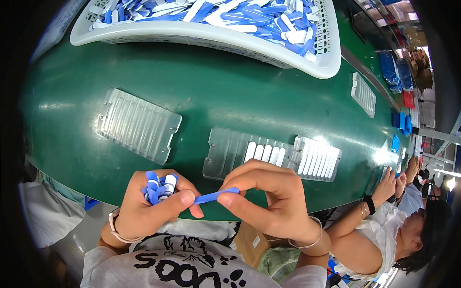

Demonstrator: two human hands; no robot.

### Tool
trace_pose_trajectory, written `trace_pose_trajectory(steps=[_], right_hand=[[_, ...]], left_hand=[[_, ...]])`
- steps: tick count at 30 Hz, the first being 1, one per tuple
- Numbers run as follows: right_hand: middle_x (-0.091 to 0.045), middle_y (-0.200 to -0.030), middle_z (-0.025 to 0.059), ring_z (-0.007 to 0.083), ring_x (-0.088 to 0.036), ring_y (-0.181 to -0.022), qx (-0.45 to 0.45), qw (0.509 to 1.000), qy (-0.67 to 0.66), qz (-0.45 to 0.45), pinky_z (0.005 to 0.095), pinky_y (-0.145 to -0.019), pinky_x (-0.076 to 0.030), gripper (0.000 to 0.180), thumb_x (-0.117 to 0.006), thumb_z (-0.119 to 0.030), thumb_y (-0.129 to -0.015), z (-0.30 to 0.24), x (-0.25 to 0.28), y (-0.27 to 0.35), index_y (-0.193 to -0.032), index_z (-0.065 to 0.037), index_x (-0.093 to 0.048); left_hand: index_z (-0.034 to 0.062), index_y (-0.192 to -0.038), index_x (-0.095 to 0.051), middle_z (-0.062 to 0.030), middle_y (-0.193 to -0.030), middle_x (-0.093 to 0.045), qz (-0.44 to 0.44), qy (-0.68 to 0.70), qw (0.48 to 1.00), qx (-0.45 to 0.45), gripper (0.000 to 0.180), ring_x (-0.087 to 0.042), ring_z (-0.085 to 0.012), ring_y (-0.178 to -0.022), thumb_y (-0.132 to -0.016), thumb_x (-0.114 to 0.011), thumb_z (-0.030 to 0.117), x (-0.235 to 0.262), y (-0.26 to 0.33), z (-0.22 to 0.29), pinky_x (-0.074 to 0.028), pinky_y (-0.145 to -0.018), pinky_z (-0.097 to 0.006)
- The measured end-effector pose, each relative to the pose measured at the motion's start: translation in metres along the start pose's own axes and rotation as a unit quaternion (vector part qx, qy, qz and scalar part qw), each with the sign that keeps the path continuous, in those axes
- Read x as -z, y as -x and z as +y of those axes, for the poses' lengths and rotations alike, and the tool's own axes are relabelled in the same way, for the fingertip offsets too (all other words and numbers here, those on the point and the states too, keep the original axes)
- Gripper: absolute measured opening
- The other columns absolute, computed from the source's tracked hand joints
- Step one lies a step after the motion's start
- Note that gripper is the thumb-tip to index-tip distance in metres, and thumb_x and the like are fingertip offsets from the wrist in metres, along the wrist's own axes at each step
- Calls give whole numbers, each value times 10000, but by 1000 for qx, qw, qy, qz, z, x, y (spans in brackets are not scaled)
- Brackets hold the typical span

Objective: The person assembles small white components and blue components into clear plastic trays by hand.

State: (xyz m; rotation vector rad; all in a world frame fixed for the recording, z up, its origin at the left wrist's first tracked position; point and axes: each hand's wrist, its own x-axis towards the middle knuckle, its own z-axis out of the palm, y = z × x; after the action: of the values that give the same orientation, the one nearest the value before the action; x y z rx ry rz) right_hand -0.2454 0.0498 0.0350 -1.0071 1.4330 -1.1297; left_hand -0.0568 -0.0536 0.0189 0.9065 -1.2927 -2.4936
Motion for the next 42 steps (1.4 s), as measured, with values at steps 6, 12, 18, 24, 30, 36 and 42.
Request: trace_pose_trajectory(steps=[6,12,18,24,30,36,42], right_hand=[[-667,-809,153,195,-608,-680,127,992,4,-16,285,-574,-440,195,-774,-89,-676,0,3,1,-807,11,-669],[-673,-885,153,197,-629,-681,312,933,180,-15,264,-580,-455,197,-772,-44,-692,0,7,-4,-850,-3,-662],[-681,-881,148,179,-619,-636,341,929,147,13,259,-555,-432,215,-780,-39,-664,13,-1,8,-817,-24,-631],[-653,-744,34,102,-582,-585,515,773,370,-11,238,-478,-387,172,-778,-105,-678,12,-6,19,-795,-56,-661],[-599,-791,-21,143,-497,-676,309,718,593,194,276,-558,-350,295,-832,-139,-588,8,3,0,-838,-93,-682],[-564,-938,-22,182,-439,-801,245,672,681,155,368,-718,-299,288,-753,-337,-694,24,-10,11,-851,-111,-668],[-545,-1154,62,264,-426,-962,132,680,716,85,410,-820,-284,391,-723,-387,-681,3,-14,14,-952,-108,-683]], left_hand=[[-15,-839,-619,-63,-667,-657,-9,-29,1000,1,145,-411,-19,-450,-885,-592,120,0,3,0,-303,-402,-190],[-1,-841,-620,-28,-671,-635,-22,-12,1000,17,154,-435,-13,-519,-895,-597,141,-1,1,3,-326,-456,-188],[3,-810,-598,-18,-651,-608,-20,27,999,33,188,-458,-16,-533,-905,-593,165,-9,-2,2,-345,-472,-188],[0,-811,-564,-38,-622,-579,-32,-15,999,13,204,-433,-28,-486,-916,-568,175,-9,-6,3,-319,-437,-189],[31,-798,-517,-6,-602,-484,-43,86,995,41,282,-386,-37,-486,-952,-510,267,-7,-11,-1,-294,-439,-204],[6,-1005,-459,-68,-631,-489,-48,238,965,103,534,-313,-62,-395,-975,-272,506,2,-17,-1,-258,-365,-219],[6,-1017,-464,-76,-632,-492,-74,257,957,114,648,-301,-67,-384,-941,-219,601,0,-19,-2,-249,-350,-212]])
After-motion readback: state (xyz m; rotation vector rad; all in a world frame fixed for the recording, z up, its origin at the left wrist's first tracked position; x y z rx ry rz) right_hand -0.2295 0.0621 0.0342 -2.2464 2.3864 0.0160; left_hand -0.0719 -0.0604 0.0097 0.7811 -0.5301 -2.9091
